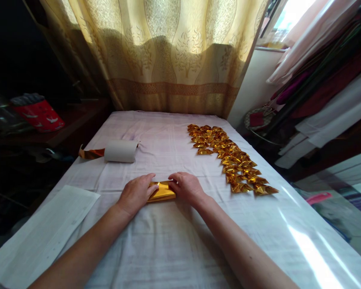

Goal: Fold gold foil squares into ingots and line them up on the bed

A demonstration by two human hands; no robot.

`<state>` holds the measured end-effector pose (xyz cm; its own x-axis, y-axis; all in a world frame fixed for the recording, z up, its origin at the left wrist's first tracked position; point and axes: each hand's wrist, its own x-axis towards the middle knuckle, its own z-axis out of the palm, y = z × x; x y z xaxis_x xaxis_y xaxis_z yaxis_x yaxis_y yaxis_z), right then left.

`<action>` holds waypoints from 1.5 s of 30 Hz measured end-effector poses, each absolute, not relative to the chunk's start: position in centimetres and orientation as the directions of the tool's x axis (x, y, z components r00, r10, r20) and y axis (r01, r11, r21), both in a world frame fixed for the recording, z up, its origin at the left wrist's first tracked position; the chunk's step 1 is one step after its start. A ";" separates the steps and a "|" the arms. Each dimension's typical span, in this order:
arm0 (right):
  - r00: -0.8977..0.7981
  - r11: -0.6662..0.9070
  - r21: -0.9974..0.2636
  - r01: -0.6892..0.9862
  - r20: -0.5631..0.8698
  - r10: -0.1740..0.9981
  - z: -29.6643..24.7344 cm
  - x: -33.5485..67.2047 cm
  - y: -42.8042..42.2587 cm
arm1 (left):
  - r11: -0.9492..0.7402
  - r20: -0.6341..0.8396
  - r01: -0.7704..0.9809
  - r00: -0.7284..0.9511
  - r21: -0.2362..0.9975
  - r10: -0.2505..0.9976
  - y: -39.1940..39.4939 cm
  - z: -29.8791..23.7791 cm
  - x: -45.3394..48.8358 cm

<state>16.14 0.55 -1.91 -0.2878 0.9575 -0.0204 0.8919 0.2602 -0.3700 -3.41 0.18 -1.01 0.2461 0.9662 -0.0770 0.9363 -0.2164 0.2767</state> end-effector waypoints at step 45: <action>-0.293 0.099 -0.790 0.605 -0.105 0.950 -3.1 18.2 2.7 | -0.162 0.107 0.607 0.127 0.778 0.986 2.2 -4.6 -5.3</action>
<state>18.20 2.73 -3.09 -0.2931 0.9503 -0.1050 0.6048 0.0992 -0.7902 -5.32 2.19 -4.61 0.1266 0.9862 0.1069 0.6072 -0.1622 0.7778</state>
